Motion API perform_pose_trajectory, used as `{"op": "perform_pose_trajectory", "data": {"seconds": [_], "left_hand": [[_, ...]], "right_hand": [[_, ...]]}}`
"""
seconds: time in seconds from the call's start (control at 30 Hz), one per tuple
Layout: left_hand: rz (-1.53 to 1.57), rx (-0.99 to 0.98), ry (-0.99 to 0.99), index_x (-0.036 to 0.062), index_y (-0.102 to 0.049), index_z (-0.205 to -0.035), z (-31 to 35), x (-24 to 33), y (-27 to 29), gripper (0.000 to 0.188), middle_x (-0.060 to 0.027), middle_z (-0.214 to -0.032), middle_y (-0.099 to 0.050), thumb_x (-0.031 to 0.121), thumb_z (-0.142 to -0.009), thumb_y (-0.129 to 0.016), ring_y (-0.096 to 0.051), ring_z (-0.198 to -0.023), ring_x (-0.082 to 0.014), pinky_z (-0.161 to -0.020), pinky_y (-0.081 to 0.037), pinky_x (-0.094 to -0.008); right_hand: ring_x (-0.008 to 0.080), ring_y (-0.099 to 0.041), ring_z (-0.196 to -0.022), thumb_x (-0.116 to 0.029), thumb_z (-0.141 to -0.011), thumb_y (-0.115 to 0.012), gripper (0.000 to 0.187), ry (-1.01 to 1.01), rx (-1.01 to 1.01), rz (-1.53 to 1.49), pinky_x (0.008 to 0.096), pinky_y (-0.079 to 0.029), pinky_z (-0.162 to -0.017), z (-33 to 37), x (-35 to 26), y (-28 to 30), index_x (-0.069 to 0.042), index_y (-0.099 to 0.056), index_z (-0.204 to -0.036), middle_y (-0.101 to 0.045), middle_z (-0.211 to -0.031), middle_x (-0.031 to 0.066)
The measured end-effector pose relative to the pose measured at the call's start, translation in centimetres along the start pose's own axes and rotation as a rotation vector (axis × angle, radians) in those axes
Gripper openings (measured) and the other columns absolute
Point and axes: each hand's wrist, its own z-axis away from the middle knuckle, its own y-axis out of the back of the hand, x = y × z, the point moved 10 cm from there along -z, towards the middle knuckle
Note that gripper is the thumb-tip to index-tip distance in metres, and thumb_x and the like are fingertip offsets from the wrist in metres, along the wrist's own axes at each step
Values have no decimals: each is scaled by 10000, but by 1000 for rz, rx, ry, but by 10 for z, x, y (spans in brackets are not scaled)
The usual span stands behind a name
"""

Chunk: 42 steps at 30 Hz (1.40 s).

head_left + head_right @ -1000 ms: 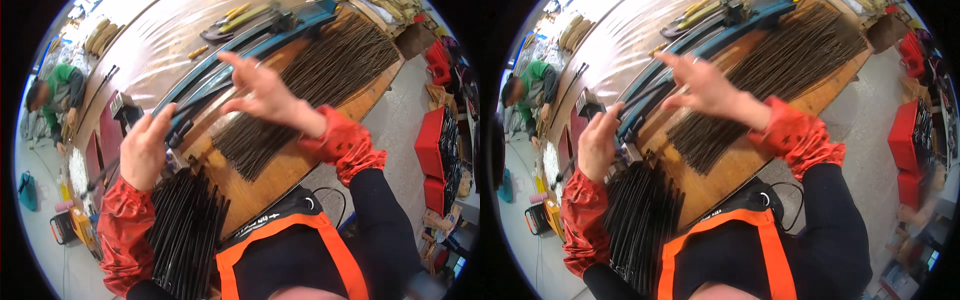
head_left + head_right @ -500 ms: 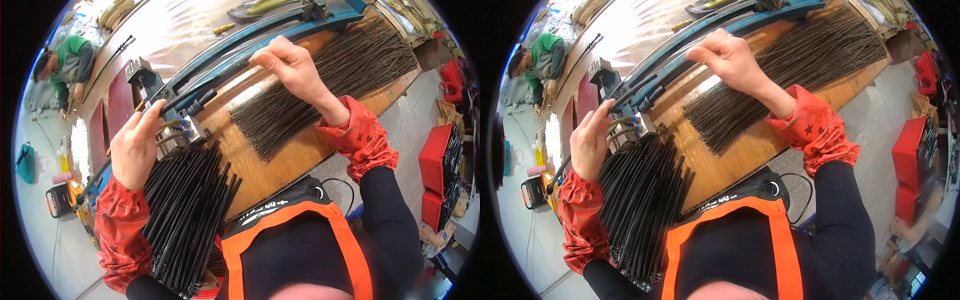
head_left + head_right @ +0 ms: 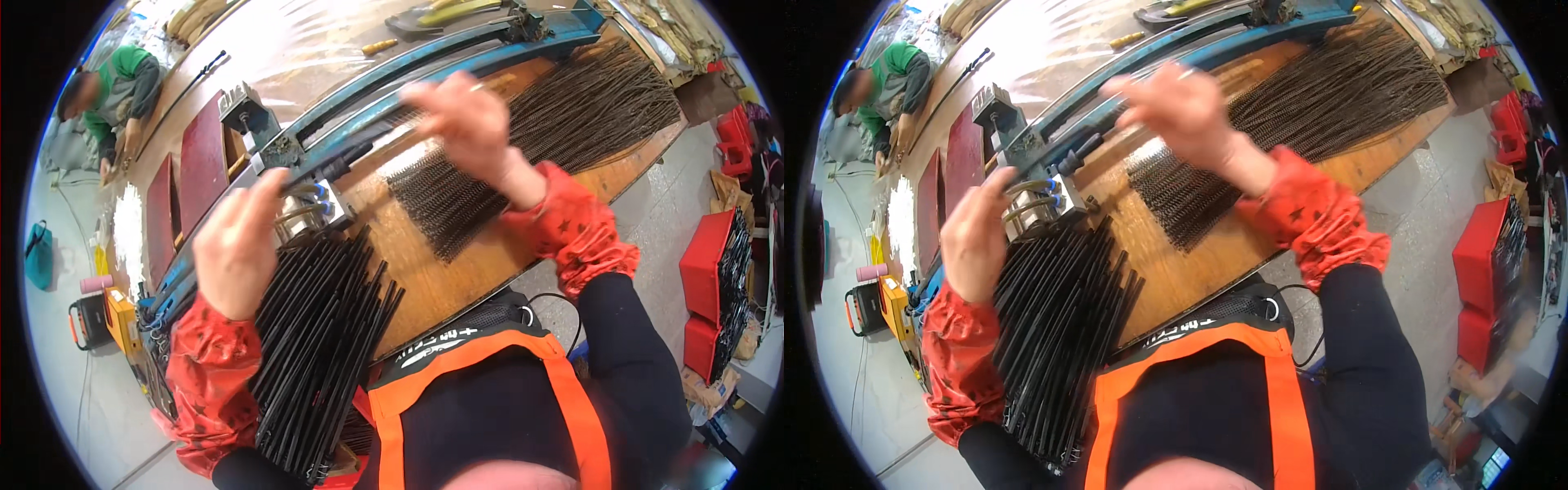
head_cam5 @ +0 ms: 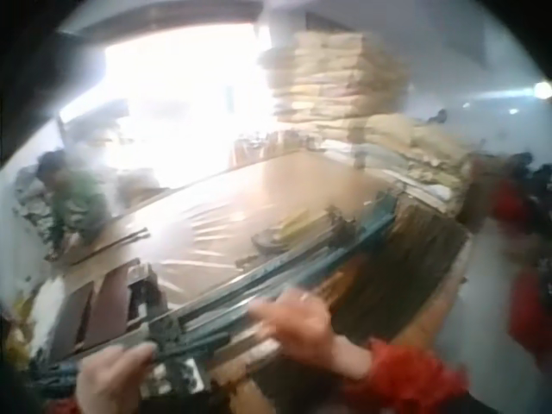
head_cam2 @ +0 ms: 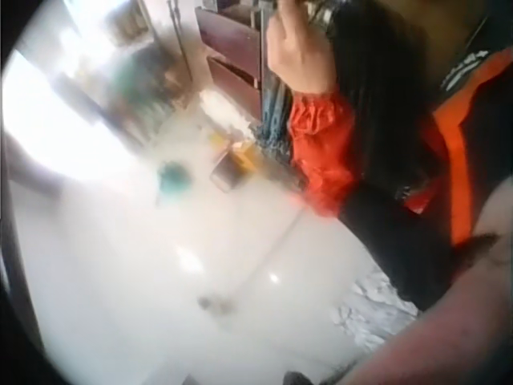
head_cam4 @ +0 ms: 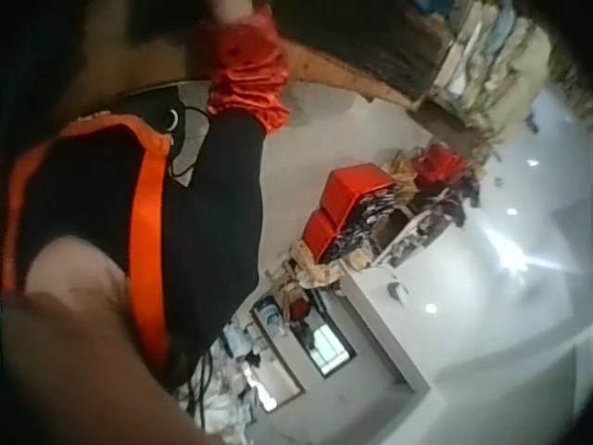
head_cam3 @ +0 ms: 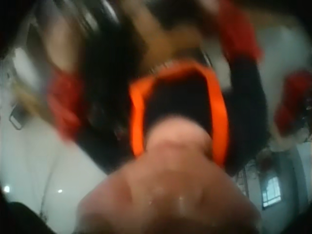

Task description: The person assembles internal umbrella components by sliding individual thin metal rods into a specialized alignment jig, then threading a coiled wire spring onto a thicker support rod to secure the assembly.

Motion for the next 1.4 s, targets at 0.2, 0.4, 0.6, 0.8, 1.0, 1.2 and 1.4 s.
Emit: {"op": "perform_pose_trajectory", "data": {"seconds": [0.2,0.4,0.6,0.8,1.0,1.2,1.4], "left_hand": [[-244,266,363,27,-692,-1101,33,-111,89,168,-143,-848,-673,125,-971,-650,-647,-715,-223,-677,-509,-329],[-87,386,336,20,-689,-1100,54,-122,101,194,-127,-752,-640,128,-940,-692,-577,-617,-185,-606,-475,-310],[-149,326,512,-3,-681,-1086,114,-143,115,203,-158,-791,-671,146,-950,-693,-618,-645,-209,-617,-488,-323],[-90,301,631,-29,-686,-1079,157,-162,101,229,-178,-821,-679,171,-966,-684,-632,-667,-225,-638,-497,-329],[-143,318,576,-22,-693,-1094,156,-174,102,247,-174,-850,-691,188,-964,-684,-650,-685,-237,-647,-505,-332],[-191,182,522,68,-719,-1104,162,-189,80,215,-146,-914,-718,193,-934,-677,-696,-784,-318,-688,-541,-385],[-86,-7,287,126,-702,-1118,57,-150,-21,220,-119,-898,-684,236,-934,-652,-684,-804,-347,-674,-552,-443]], "right_hand": [[242,-681,-800,-212,-979,-643,177,-592,-288,-1,345,-516,-718,58,120,-22,-80,-706,-1078,-696,-820,95],[114,-672,-801,-283,-981,-655,299,-416,-421,-652,292,-531,-759,-18,53,-165,-10,-727,-1078,-735,-842,65],[279,-713,-806,-332,-892,-728,262,-83,-483,-486,367,-556,-765,-75,-11,-246,-85,-776,-966,-740,-847,114],[227,-687,-785,-276,-913,-714,226,-99,-748,-478,356,-526,-694,-71,-25,-276,-65,-772,-971,-699,-821,101],[251,-602,-809,-227,-925,-661,153,270,-572,-75,404,-379,-868,-71,-49,-269,-122,-650,-814,-634,-733,57],[235,-644,-959,-102,-883,-660,65,181,-521,293,422,-354,-991,-28,68,-147,-144,-683,-839,-696,-803,29],[296,-619,-973,-151,-932,-636,75,28,-469,510,422,-393,-983,6,163,-23,-88,-676,-942,-704,-927,71]]}}
